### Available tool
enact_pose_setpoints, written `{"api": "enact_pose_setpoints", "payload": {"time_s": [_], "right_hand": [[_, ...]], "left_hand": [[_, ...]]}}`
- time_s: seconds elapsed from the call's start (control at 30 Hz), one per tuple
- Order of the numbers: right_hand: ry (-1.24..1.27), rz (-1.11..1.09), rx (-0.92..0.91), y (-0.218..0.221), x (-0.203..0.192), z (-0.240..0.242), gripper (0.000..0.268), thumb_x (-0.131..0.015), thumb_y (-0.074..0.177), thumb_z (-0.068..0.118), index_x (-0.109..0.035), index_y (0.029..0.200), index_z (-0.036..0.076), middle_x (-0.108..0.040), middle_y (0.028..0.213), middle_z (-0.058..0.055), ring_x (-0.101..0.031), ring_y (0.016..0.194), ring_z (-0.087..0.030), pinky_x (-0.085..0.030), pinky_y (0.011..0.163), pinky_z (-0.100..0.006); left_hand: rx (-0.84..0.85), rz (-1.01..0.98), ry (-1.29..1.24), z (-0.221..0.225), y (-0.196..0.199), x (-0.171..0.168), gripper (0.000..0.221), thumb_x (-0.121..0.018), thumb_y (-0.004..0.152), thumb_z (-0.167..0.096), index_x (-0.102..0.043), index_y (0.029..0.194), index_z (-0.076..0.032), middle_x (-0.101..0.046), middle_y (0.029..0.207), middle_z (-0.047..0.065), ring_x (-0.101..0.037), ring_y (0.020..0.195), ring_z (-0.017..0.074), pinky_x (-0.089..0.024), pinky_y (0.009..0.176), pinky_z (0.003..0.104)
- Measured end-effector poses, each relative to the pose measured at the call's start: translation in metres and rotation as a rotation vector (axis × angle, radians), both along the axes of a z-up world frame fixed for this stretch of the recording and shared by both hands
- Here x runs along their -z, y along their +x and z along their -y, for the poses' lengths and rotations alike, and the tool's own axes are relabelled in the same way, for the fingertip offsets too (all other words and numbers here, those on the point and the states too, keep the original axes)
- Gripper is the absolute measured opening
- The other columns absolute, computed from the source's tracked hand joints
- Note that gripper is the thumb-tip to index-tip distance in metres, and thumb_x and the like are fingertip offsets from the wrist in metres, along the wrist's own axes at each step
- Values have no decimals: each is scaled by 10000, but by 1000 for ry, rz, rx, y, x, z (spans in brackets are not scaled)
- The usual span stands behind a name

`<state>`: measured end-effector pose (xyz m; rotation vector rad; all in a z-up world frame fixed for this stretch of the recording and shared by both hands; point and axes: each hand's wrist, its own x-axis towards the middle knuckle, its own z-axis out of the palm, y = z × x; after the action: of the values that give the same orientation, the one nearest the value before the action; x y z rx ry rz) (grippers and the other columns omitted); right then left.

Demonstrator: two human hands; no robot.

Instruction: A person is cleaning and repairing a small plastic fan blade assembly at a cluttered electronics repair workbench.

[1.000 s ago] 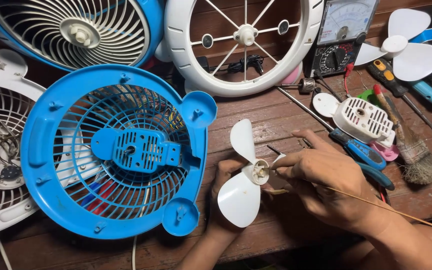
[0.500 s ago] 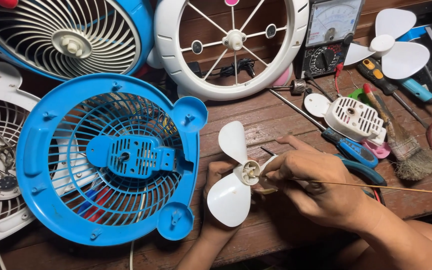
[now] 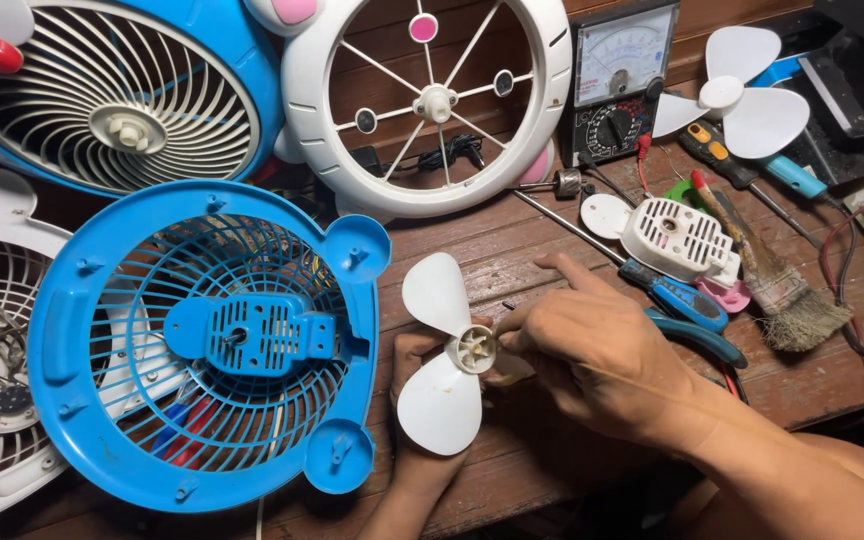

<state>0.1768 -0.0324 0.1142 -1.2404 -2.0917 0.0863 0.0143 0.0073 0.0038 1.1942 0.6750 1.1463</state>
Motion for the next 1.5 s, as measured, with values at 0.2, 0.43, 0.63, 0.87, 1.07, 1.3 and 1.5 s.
{"api": "enact_pose_setpoints", "payload": {"time_s": [0.2,0.43,0.63,0.87,1.07,1.3,1.5], "right_hand": [[-152,-3,-20,9,8,-10,169,-589,978,129,-531,820,140,-555,698,4,-419,551,-256,-417,944,-459],[-287,-81,82,14,20,-21,133,-732,806,67,-665,892,141,-721,854,-3,-638,846,-223,-514,690,-351],[-198,-131,-14,11,13,-24,170,-778,877,124,-621,818,105,-640,737,-23,-524,695,-265,-414,623,-377],[-167,-185,-94,14,13,-20,41,-683,930,62,-647,924,79,-675,836,-47,-583,747,-265,-448,712,-371],[-76,-157,-67,16,11,-18,31,-642,937,44,-664,918,57,-690,870,-66,-579,717,-283,-446,725,-378],[-96,-259,-16,13,16,-15,116,-645,882,-49,-658,942,50,-707,864,-58,-654,756,-237,-493,838,-393],[-55,-117,32,7,22,-9,61,-679,906,40,-652,929,91,-729,900,-17,-691,772,-198,-477,1052,-489]], "left_hand": [[8,-31,-3,-1,-4,-4,480,-808,763,3,-513,1138,-54,-655,1096,126,-704,940,193,-664,652,278],[55,-47,-163,1,-9,-6,452,-795,799,-13,-496,1134,-67,-684,1027,146,-729,842,189,-659,593,276],[-12,38,-301,2,-6,13,572,-848,702,40,-470,1121,-56,-731,1022,207,-745,812,229,-691,616,345],[-38,105,-389,-4,-9,15,483,-778,751,18,-482,1126,-54,-719,1050,249,-730,758,324,-641,584,401],[1,74,-205,-2,-5,5,472,-779,783,-2,-502,1162,-45,-718,1116,224,-728,907,298,-633,754,387],[-28,8,53,1,-4,-6,460,-780,823,-27,-526,1206,-35,-716,1197,192,-725,1094,263,-624,966,367],[-54,-20,96,2,-10,-4,432,-790,824,-54,-542,1178,-59,-713,1193,142,-702,1121,242,-552,1024,354]]}}
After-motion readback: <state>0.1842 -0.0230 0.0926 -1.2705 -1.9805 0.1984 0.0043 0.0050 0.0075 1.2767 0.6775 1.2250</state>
